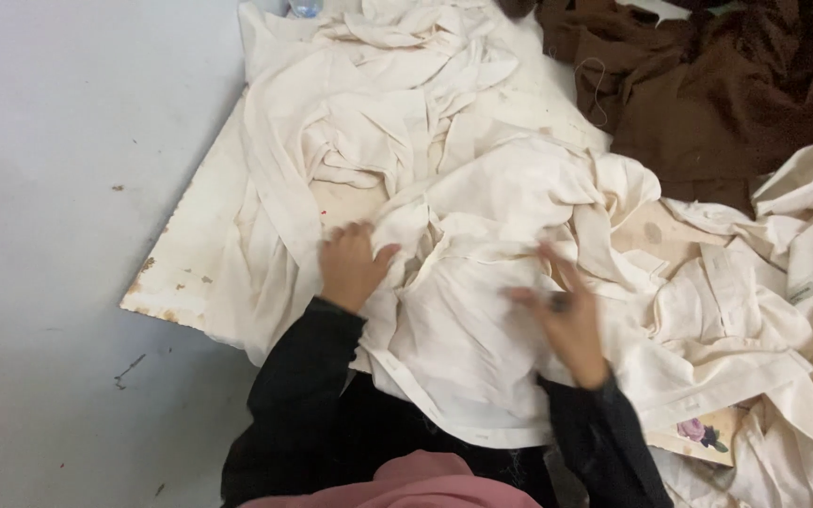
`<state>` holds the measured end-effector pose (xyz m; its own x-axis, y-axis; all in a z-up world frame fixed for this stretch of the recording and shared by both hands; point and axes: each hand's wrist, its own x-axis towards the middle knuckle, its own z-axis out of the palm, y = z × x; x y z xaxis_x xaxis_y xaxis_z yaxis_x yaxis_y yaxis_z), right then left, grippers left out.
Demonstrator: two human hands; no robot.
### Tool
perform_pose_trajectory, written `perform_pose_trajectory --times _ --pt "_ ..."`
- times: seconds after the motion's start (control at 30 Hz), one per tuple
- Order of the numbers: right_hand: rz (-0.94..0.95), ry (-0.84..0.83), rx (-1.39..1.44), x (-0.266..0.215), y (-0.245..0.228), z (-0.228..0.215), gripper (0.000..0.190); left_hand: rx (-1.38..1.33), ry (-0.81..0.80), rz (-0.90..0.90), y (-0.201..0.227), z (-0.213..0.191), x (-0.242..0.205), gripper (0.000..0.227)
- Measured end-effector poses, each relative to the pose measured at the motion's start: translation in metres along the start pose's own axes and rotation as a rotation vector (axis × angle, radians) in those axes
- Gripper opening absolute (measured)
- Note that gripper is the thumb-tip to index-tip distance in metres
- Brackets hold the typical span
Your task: The person uses a pair of scissors to cut a piece of white fabric on a table. They repeatedly trim the edges and remove small sections from the material, handling the fabric with both hands to adjust its position during the process.
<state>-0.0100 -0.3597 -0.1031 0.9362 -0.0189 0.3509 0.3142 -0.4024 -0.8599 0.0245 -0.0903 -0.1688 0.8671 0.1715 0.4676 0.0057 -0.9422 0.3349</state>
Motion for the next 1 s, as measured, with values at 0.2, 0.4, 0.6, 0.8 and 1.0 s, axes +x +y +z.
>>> perform_pose_trajectory --times 0.2,0.4,0.6,0.8,1.0 --pt "0.121 0.041 0.149 0.038 0.095 -0.025 0.034 -0.981 -0.237 -0.536 0.018 -0.050 0.039 0.027" --pt "-0.159 0.520 -0.078 0.027 0.006 -0.063 0.018 -1.874 -0.293 -0.441 0.068 -0.087 0.026 0.024" --pt "-0.133 0.253 0.029 0.004 -0.053 -0.035 0.033 -1.861 -0.436 -0.310 0.087 -0.062 0.011 0.027" --pt "-0.075 0.272 -0.106 0.014 -0.015 -0.020 0.023 -1.755 -0.342 -0.148 0.078 -0.051 0.024 0.023" --pt "-0.205 0.449 -0.164 0.001 -0.020 -0.030 0.030 -0.664 0.206 0.305 0.056 -0.073 0.030 0.021"
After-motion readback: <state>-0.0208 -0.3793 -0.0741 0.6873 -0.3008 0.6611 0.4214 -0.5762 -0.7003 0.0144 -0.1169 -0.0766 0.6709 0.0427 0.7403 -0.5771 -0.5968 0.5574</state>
